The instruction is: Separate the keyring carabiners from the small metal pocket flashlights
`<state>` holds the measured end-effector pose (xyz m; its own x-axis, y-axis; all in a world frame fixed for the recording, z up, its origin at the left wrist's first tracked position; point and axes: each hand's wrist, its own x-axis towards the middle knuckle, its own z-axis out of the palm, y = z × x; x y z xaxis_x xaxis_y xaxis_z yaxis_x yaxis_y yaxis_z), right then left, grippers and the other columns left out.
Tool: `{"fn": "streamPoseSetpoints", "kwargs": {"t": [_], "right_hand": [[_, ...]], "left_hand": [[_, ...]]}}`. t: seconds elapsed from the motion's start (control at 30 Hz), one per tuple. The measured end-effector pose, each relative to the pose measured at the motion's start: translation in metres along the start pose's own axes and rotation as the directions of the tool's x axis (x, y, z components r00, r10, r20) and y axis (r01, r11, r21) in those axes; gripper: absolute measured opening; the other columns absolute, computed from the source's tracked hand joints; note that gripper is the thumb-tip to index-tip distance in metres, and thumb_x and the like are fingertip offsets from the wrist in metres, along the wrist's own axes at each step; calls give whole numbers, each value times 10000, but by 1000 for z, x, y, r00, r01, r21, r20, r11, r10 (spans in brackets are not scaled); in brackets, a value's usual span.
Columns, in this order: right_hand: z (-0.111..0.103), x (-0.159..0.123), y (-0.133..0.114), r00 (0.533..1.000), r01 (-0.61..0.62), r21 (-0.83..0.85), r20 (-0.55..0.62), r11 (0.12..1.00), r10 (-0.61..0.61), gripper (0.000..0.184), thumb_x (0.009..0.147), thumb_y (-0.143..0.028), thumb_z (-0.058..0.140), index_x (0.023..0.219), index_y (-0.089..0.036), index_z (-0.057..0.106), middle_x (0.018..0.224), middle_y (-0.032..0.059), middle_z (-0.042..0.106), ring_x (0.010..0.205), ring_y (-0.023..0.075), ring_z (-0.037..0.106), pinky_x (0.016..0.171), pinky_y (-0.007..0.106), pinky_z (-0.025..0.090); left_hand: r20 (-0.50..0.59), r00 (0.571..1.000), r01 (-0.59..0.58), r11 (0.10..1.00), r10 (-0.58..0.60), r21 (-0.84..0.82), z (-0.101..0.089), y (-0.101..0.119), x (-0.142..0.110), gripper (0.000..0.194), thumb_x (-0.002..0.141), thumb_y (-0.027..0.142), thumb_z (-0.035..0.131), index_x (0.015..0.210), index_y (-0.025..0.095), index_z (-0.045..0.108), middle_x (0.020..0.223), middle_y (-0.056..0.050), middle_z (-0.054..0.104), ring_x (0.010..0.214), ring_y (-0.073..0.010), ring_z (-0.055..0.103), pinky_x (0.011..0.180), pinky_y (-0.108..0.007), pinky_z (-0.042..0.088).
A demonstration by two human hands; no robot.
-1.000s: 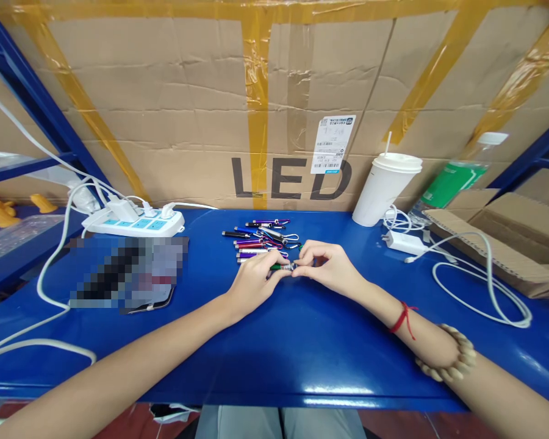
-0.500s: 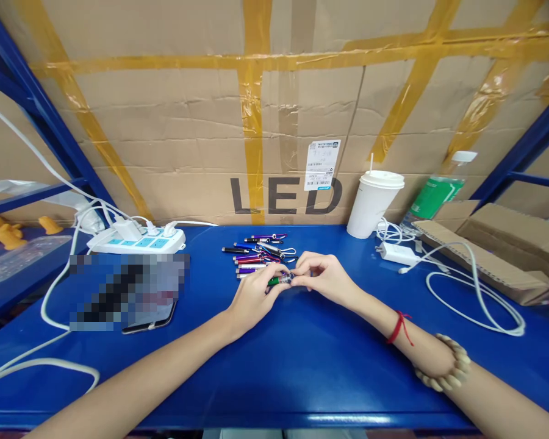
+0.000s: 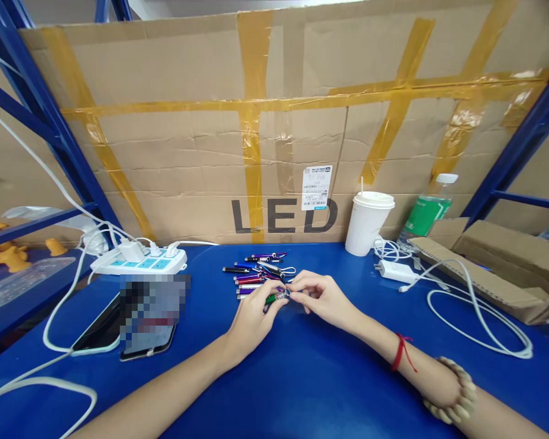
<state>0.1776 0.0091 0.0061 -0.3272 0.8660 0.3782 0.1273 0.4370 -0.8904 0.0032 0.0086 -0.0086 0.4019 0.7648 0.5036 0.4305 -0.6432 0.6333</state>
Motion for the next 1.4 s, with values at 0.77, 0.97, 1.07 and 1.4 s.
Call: {"fn": "streamPoseSetpoints", "kwargs": {"t": [0.77, 0.97, 1.07, 1.4], "right_hand": [[0, 0, 1, 1000, -30, -78, -12, 996, 29, 285, 717, -411, 616, 783, -138, 667, 825, 43, 554, 428, 37, 503, 380, 193, 432], [-1, -1, -2, 999, -54, -103, -8, 993, 54, 298, 706, -432, 617, 761, -144, 668, 820, 42, 563, 426, 40, 508, 382, 194, 431], [-1, -1, -1, 998, -62, -94, -2, 994, 62, 298, 695, -431, 628, 751, -141, 667, 815, 41, 563, 422, 38, 506, 376, 190, 425], [-8, 2, 4, 983, -178, 88, 60, 980, 173, 243, 602, -354, 720, 720, -144, 689, 763, 17, 590, 433, 33, 488, 381, 180, 408]], "left_hand": [[125, 973, 223, 924, -192, -312, 2, 4, 3, 216, 838, 336, 434, 988, 183, 463, 631, 27, 546, 468, -82, 529, 464, -192, 455], [131, 978, 196, 941, -165, -277, 3, 0, 3, 224, 842, 339, 436, 1002, 185, 467, 629, 28, 555, 470, -82, 528, 472, -190, 448], [118, 981, 175, 961, -152, -213, 1, 0, 3, 198, 837, 310, 447, 993, 192, 475, 653, 24, 594, 493, -89, 547, 507, -199, 452], [151, 988, 43, 995, -29, -93, -1, -3, 1, 168, 858, 253, 420, 1015, 206, 456, 893, -23, 640, 788, -137, 611, 697, -242, 459]]}}
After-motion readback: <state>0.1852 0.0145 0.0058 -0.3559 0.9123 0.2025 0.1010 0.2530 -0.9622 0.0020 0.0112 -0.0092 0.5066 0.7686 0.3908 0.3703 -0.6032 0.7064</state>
